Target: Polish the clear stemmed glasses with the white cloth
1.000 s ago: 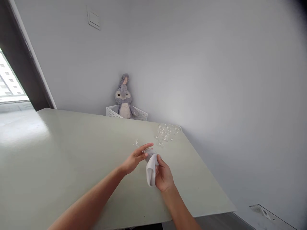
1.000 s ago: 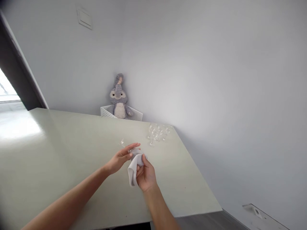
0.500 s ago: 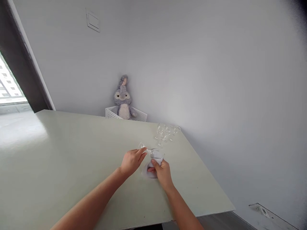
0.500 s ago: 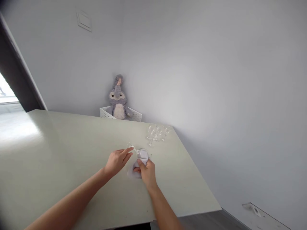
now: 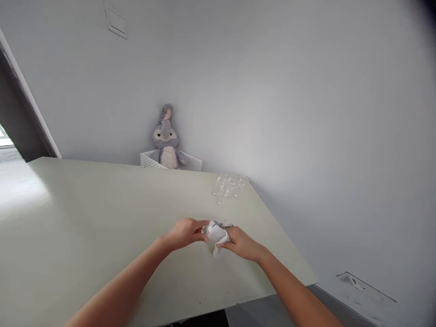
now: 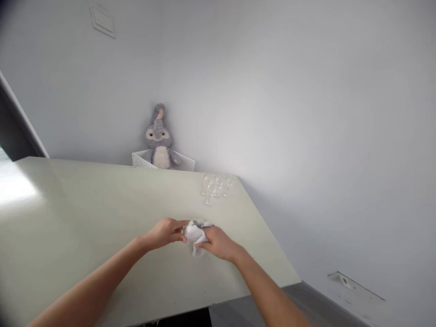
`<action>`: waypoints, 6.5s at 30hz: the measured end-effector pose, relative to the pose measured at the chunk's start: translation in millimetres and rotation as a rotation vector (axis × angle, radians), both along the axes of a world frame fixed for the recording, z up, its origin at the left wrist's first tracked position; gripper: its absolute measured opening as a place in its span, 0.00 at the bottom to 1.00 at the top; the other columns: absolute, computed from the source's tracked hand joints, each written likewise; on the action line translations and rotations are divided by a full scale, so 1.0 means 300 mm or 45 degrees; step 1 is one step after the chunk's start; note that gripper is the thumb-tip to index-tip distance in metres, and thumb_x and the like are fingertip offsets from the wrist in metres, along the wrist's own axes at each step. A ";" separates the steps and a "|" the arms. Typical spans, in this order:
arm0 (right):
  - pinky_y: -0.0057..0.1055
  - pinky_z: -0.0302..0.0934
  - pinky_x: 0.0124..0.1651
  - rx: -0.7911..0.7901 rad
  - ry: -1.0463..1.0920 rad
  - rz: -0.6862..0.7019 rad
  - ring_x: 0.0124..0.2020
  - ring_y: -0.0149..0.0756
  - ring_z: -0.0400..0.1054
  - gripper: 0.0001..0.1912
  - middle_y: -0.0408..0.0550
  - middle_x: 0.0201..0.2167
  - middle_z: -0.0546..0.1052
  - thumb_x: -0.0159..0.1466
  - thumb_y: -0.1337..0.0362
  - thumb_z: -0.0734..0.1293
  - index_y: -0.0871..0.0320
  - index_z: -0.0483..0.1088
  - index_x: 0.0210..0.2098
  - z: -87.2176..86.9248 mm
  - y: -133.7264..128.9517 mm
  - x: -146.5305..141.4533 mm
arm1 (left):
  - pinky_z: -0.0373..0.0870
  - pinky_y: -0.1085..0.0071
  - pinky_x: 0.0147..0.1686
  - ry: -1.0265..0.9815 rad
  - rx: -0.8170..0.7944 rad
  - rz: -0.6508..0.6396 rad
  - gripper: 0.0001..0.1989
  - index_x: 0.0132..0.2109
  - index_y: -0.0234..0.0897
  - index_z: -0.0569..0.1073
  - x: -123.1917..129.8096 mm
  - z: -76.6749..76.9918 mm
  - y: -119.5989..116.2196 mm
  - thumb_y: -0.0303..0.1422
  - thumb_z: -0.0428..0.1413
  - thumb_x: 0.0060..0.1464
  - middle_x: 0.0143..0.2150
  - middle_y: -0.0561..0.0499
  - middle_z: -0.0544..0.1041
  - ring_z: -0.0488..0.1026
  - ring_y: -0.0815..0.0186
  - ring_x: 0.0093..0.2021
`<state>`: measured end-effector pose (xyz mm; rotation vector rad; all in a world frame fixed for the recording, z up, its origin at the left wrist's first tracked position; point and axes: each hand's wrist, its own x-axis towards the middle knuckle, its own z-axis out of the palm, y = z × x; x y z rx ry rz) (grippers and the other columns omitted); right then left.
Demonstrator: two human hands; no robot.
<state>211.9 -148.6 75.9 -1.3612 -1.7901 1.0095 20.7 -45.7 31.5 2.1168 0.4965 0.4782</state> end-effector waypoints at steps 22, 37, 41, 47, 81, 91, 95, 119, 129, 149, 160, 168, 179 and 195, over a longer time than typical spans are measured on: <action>0.43 0.51 0.51 0.650 -0.506 -0.379 0.46 0.44 0.63 0.14 0.51 0.43 0.73 0.61 0.59 0.58 0.56 0.71 0.41 -0.062 0.134 -0.083 | 0.52 0.72 0.24 0.114 0.286 0.452 0.08 0.31 0.40 0.73 0.036 -0.054 -0.014 0.37 0.51 0.48 0.20 0.52 0.68 0.62 0.67 0.21; 0.34 0.60 0.41 -0.044 1.473 -0.567 0.44 0.40 0.65 0.26 0.49 0.42 0.73 0.59 0.44 0.56 0.57 0.69 0.43 -0.186 0.234 -0.303 | 0.66 0.67 0.32 -0.048 0.604 0.984 0.13 0.46 0.36 0.65 0.053 -0.071 -0.011 0.29 0.42 0.55 0.39 0.45 0.67 0.68 0.64 0.33; 0.34 0.57 0.48 0.089 1.252 -0.509 0.45 0.37 0.64 0.23 0.48 0.42 0.72 0.61 0.47 0.55 0.55 0.68 0.45 -0.186 0.236 -0.304 | 0.60 0.55 0.48 -0.008 0.876 1.111 0.17 0.51 0.35 0.62 0.055 -0.096 -0.013 0.27 0.45 0.53 0.56 0.37 0.59 0.60 0.52 0.55; 0.32 0.57 0.45 0.144 0.882 -0.412 0.40 0.37 0.66 0.20 0.48 0.36 0.73 0.58 0.50 0.61 0.58 0.68 0.42 -0.219 0.235 -0.269 | 0.45 0.51 0.57 -0.122 0.666 0.975 0.28 0.59 0.31 0.54 0.071 -0.130 -0.015 0.29 0.48 0.50 0.63 0.36 0.49 0.42 0.52 0.63; 0.37 0.56 0.41 0.777 -0.658 -0.229 0.44 0.43 0.59 0.15 0.52 0.50 0.63 0.56 0.64 0.63 0.53 0.68 0.44 -0.237 0.186 -0.233 | 0.66 0.74 0.21 -0.889 -1.236 0.852 0.19 0.33 0.31 0.67 -0.019 -0.062 0.117 0.42 0.60 0.40 0.24 0.51 0.71 0.70 0.69 0.22; 0.25 0.52 0.20 0.048 1.051 -0.603 0.19 0.27 0.56 0.12 0.40 0.23 0.66 0.53 0.60 0.63 0.58 0.65 0.36 -0.246 0.226 -0.234 | 0.70 0.65 0.40 -1.137 -0.948 0.755 0.23 0.46 0.42 0.59 0.048 0.005 0.006 0.35 0.59 0.44 0.46 0.48 0.69 0.73 0.65 0.39; 0.23 0.46 0.14 -0.314 1.487 -0.478 0.16 0.25 0.56 0.20 0.42 0.21 0.68 0.55 0.48 0.62 0.60 0.66 0.32 -0.254 0.245 -0.227 | 0.69 0.62 0.41 -1.089 -0.754 0.681 0.28 0.48 0.44 0.56 0.046 0.032 -0.024 0.35 0.61 0.41 0.47 0.48 0.67 0.73 0.61 0.41; 0.31 0.52 0.30 0.631 -0.681 -0.494 0.30 0.38 0.62 0.14 0.49 0.30 0.71 0.60 0.61 0.60 0.53 0.68 0.45 -0.056 0.139 -0.214 | 0.67 0.58 0.44 -1.099 -0.249 0.755 0.30 0.50 0.43 0.57 -0.012 0.050 0.002 0.35 0.61 0.42 0.49 0.46 0.67 0.71 0.58 0.45; 0.26 0.45 0.23 0.472 -0.436 -0.476 0.18 0.29 0.56 0.10 0.40 0.17 0.67 0.56 0.61 0.61 0.55 0.68 0.20 -0.155 0.092 -0.091 | 0.60 0.55 0.51 -0.676 -0.070 0.263 0.39 0.60 0.48 0.50 0.027 0.020 -0.058 0.46 0.57 0.43 0.56 0.42 0.64 0.66 0.55 0.51; 0.25 0.54 0.29 0.051 -0.396 -1.216 0.27 0.35 0.68 0.12 0.48 0.23 0.75 0.54 0.59 0.59 0.59 0.71 0.24 -0.312 0.440 0.337 | 0.66 0.69 0.37 -0.601 -0.012 1.284 0.11 0.42 0.40 0.67 -0.077 -0.159 0.190 0.35 0.47 0.51 0.31 0.53 0.73 0.72 0.66 0.32; 0.27 0.57 0.32 0.044 -0.390 -1.261 0.31 0.38 0.69 0.12 0.49 0.28 0.75 0.53 0.60 0.61 0.60 0.71 0.32 -0.315 0.491 0.332 | 0.67 0.67 0.35 -0.647 -0.079 1.326 0.11 0.41 0.39 0.67 -0.080 -0.168 0.200 0.35 0.47 0.51 0.33 0.52 0.73 0.71 0.68 0.28; 0.27 0.59 0.35 0.302 -0.255 -1.264 0.30 0.33 0.66 0.13 0.47 0.29 0.72 0.58 0.62 0.55 0.60 0.66 0.37 -0.278 0.307 0.102 | 0.68 0.69 0.30 -0.835 -0.435 1.423 0.12 0.39 0.36 0.68 -0.084 -0.157 0.214 0.34 0.50 0.46 0.30 0.51 0.73 0.69 0.70 0.25; 0.43 0.42 0.59 0.634 -0.967 0.123 0.60 0.48 0.45 0.22 0.57 0.59 0.55 0.63 0.57 0.55 0.61 0.60 0.54 -0.314 0.278 -0.339 | 0.66 0.74 0.27 -1.035 -0.511 1.489 0.12 0.39 0.37 0.68 -0.103 -0.198 0.241 0.33 0.52 0.43 0.30 0.53 0.73 0.68 0.73 0.23; 0.44 0.31 0.58 0.063 -1.195 -0.521 0.62 0.50 0.39 0.25 0.62 0.61 0.49 0.65 0.60 0.48 0.66 0.53 0.58 -0.312 0.847 -0.112 | 0.65 0.72 0.26 -0.887 -0.447 1.540 0.10 0.37 0.37 0.66 -0.074 -0.176 0.228 0.32 0.48 0.45 0.29 0.52 0.72 0.67 0.70 0.24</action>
